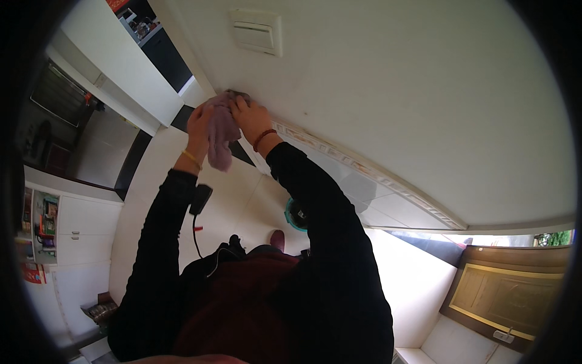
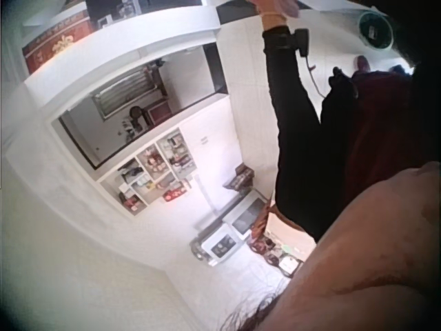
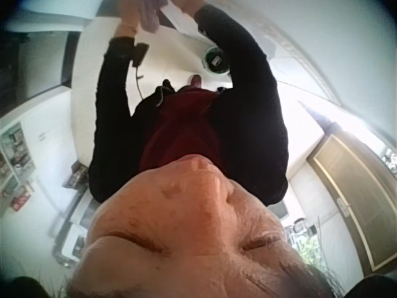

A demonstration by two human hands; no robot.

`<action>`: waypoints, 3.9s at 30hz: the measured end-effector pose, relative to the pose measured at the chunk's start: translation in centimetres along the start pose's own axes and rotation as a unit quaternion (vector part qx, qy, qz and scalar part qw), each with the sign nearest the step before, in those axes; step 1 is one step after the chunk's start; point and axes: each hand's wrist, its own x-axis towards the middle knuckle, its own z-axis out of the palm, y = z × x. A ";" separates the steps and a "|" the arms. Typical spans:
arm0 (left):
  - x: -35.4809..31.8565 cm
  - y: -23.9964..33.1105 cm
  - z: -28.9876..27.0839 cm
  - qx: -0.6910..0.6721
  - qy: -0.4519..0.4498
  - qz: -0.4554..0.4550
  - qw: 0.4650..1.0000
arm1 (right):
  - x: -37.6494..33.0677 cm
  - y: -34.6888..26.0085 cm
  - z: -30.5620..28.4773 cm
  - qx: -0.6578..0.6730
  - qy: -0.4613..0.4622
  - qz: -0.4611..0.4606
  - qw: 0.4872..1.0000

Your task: The person wipes a wooden door with a cloth, then cleans the adjacent wall and a wall-mounted vent. The person uses a cloth to wipe the surfaces in a systematic manner.

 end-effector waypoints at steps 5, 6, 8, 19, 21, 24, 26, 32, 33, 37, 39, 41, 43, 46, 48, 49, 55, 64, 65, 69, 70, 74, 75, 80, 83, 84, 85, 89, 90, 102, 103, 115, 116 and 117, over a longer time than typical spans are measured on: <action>0.2 -0.9 3.3 0.285 -0.039 0.129 0.949 | -2.5 1.9 1.1 0.046 -0.025 0.024 0.998; -0.7 -1.2 4.0 0.275 -0.050 0.129 0.952 | -3.7 2.7 0.6 0.075 -0.013 0.036 0.996; -3.3 -1.7 5.5 0.265 -0.078 0.182 0.944 | -6.2 4.1 -1.0 0.097 -0.012 0.035 0.995; -16.5 -1.2 17.5 0.217 -0.206 0.286 0.910 | -20.9 11.7 -11.6 0.035 -0.085 0.180 0.979; -19.1 -0.8 20.2 0.191 -0.234 0.298 0.906 | -24.1 13.5 -13.5 0.034 -0.061 0.195 0.978; -23.0 -0.4 24.7 0.197 -0.301 0.292 0.886 | -29.5 15.9 -16.3 0.019 -0.046 0.235 0.971; -25.2 -0.2 27.5 0.188 -0.348 0.282 0.874 | -32.7 17.3 -18.0 0.046 -0.026 0.272 0.961; -26.2 1.1 29.4 0.137 -0.496 0.233 0.825 | -36.9 18.2 -22.8 0.171 0.018 0.435 0.884; -25.2 1.4 28.5 0.140 -0.493 0.240 0.824 | -36.5 18.0 -23.2 0.176 0.061 0.446 0.876; -18.8 2.4 20.7 0.126 -0.472 0.220 0.844 | -31.8 15.1 -21.9 0.200 0.114 0.274 0.934; -14.1 3.0 15.8 0.149 -0.444 0.123 0.875 | -27.9 12.5 -19.6 0.161 0.031 0.306 0.938; -9.3 3.9 11.1 0.244 -0.423 0.150 0.860 | -22.7 9.6 -16.1 0.229 -0.064 0.263 0.935; -5.2 4.8 6.6 0.297 -0.450 0.195 0.819 | -17.8 6.6 -12.8 0.295 -0.172 0.228 0.912; -1.0 5.0 1.5 0.348 -0.456 0.228 0.786 | -11.5 2.9 -8.8 0.404 -0.365 0.183 0.819; 0.1 3.6 -1.8 0.305 -0.410 0.201 0.836 | -9.6 1.7 -7.5 0.499 -0.315 0.186 0.786; 0.4 2.5 -3.7 0.250 -0.390 0.228 0.857 | -9.0 1.3 -6.9 0.541 -0.287 0.183 0.769; -1.4 -5.1 -8.1 0.078 -0.391 -0.135 0.907 | -8.3 1.6 -3.8 0.694 -0.199 0.350 0.597; 0.1 -1.3 -0.6 0.247 -0.145 0.197 0.938 | -2.4 1.3 2.1 0.751 -0.083 0.444 0.481; -0.2 -2.1 0.4 0.464 -0.106 0.262 0.840 | -1.8 1.2 2.7 0.731 -0.089 0.460 0.495; 0.1 -4.7 1.9 0.441 -0.028 0.270 0.856 | -1.8 1.5 4.0 0.680 -0.062 0.463 0.565; 0.1 -4.9 2.0 0.425 0.000 0.313 0.850 | -2.3 1.7 4.0 0.695 -0.061 0.456 0.552; -0.8 -3.9 3.9 0.485 -0.011 0.241 0.840 | -4.6 2.7 3.1 0.714 -0.067 0.430 0.548; -1.3 -3.4 4.2 0.497 -0.026 0.236 0.835 | -5.3 2.9 2.8 0.720 -0.057 0.434 0.538; -5.6 -1.5 7.8 0.516 -0.124 0.255 0.808 | -11.7 5.6 -0.9 0.759 -0.043 0.438 0.481; -10.4 -1.4 12.1 0.480 -0.168 0.279 0.814 | -17.7 9.5 -4.9 0.741 -0.051 0.429 0.515; -12.3 -1.5 13.9 0.470 -0.179 0.282 0.817 | -20.2 11.1 -6.7 0.720 -0.043 0.419 0.552; -14.7 -1.5 16.1 0.458 -0.200 0.294 0.815 | -22.7 12.5 -8.6 0.697 -0.034 0.411 0.587; -23.0 -0.4 23.7 0.405 -0.265 0.347 0.803 | -32.2 17.4 -16.6 0.656 0.006 0.440 0.614; -25.1 -0.2 25.8 0.387 -0.285 0.353 0.803 | -34.8 18.5 -18.7 0.629 0.008 0.460 0.627; -43.3 0.8 45.4 0.283 -0.431 0.378 0.769 | -56.0 24.5 -32.7 0.597 0.171 0.546 0.563; -44.1 0.7 46.5 0.270 -0.439 0.386 0.765 | -57.0 24.5 -33.3 0.598 0.171 0.534 0.573; -41.9 1.3 45.5 0.011 -0.623 0.114 0.774 | -60.0 23.4 -33.8 0.516 0.158 0.498 0.679; -40.6 1.1 44.3 -0.016 -0.631 0.057 0.773 | -59.7 22.8 -34.0 0.527 0.183 0.472 0.683; -39.4 0.9 43.4 -0.043 -0.635 -0.003 0.771 | -59.3 22.2 -34.2 0.532 0.209 0.456 0.682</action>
